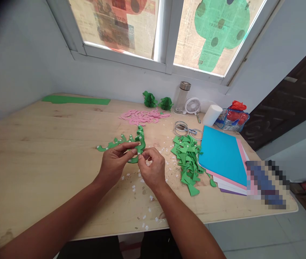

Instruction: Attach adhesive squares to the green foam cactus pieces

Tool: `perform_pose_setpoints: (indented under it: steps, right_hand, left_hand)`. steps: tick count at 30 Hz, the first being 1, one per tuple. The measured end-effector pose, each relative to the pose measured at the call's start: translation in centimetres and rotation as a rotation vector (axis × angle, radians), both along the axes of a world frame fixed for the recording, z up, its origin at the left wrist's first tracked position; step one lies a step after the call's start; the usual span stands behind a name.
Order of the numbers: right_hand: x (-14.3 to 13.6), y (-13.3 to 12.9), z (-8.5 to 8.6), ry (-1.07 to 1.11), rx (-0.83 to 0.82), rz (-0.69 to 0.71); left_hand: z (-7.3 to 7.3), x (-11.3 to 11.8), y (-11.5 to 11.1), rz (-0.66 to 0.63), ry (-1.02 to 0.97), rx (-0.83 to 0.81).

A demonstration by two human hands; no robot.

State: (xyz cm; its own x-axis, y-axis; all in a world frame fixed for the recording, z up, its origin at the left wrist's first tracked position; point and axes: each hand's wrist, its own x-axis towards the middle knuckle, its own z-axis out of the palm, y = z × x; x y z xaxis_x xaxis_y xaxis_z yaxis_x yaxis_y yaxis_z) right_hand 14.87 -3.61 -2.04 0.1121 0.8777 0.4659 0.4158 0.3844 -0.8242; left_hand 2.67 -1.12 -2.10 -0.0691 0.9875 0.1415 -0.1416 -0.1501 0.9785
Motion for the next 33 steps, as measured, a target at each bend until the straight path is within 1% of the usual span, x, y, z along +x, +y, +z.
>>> perform_pose_setpoints:
  steps: [9,18,33]
  right_hand:
    - [0.05,0.01,0.0,0.062,-0.051,0.001]
    - [0.14,0.09,0.06,0.081,-0.093,-0.006]
    - [-0.04,0.02,0.19,0.081,-0.071,-0.05]
  left_hand:
    - [0.19,0.05,-0.07,-0.003,-0.045,-0.048]
    - [0.0,0.05,0.16,-0.028,-0.105,-0.086]
    - [0.11,0.2,-0.1,-0.045,-0.124,-0.09]
